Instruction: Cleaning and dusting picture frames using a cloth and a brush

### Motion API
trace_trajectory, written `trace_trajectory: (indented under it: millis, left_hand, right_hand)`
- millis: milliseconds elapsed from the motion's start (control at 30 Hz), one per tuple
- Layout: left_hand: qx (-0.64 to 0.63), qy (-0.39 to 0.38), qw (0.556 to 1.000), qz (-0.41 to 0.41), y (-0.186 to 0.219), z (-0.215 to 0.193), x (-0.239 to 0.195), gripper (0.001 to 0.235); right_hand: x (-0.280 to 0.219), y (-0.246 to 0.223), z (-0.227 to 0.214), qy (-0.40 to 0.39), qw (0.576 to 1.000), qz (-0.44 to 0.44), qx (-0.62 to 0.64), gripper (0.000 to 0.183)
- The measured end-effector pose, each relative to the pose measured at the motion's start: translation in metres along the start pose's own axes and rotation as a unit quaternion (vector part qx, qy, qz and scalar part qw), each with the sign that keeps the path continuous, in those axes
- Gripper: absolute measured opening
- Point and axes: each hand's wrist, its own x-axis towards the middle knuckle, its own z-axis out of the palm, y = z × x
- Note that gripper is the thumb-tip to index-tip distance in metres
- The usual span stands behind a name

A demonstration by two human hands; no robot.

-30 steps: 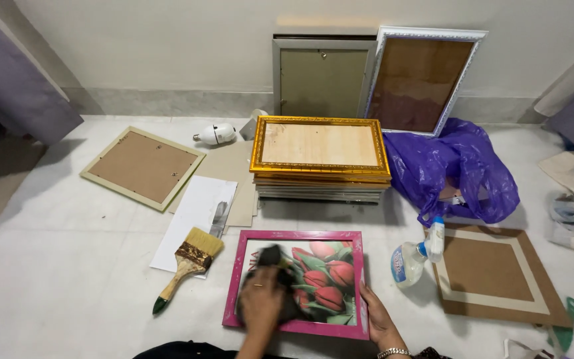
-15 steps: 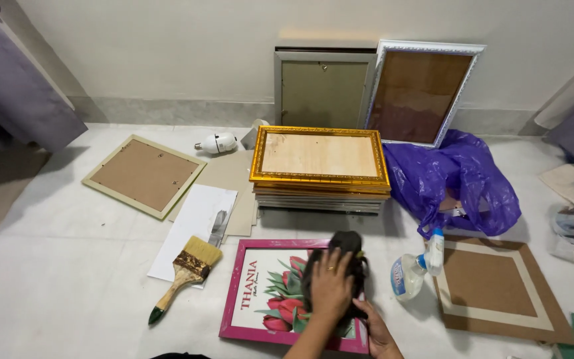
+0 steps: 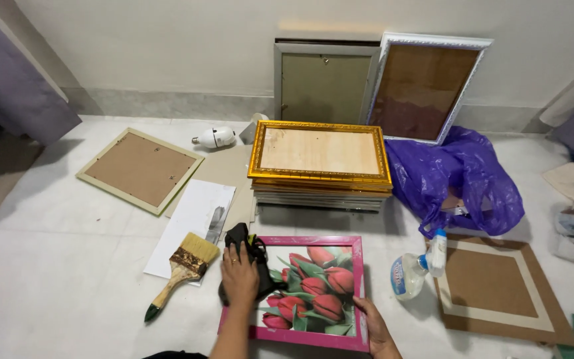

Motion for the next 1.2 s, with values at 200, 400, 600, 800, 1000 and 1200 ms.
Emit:
trace_trajectory:
  millis: [200, 400, 600, 800, 1000, 1200]
  left_hand:
    - [-0.178, 0.095, 0.977, 0.065, 0.14, -0.069, -0.06, 0.043]
    - [-0.277, 0.044, 0.91, 0.305, 0.166, -0.066, -0.136, 0.058]
    - [-0.166, 0.019, 0.985, 0.036, 0.021, -0.053, -0.091, 0.049]
    - [-0.022, 0.122, 0.992, -0.033, 0.036, 0.003, -0.13, 0.065]
    - [-0.228, 0.06, 0.938, 0.252, 0.162, -0.067, -0.198, 0.067]
    - [-0.251, 0.061, 0.948, 0.185, 0.098, -0.121, -0.156, 0.053]
  right_hand:
    - [0.004, 0.004, -0.004, 0.025, 1.0, -0.014, -0.009, 0.041]
    - [0.03, 0.032, -0.064, -0.096, 0.994, -0.038, 0.043, 0.047]
    - [-0.039, -0.014, 0.045, -0.065, 0.998, -0.004, -0.002, 0.059]
    - [-0.009, 0.001, 0.006, -0.022, 0.998, -0.047, -0.039, 0.049]
    - [-0.013, 0.0, 0.004, 0.012, 0.998, -0.041, -0.045, 0.059]
    - [-0.029, -0.008, 0.023, -0.142, 0.988, -0.052, -0.018, 0.061]
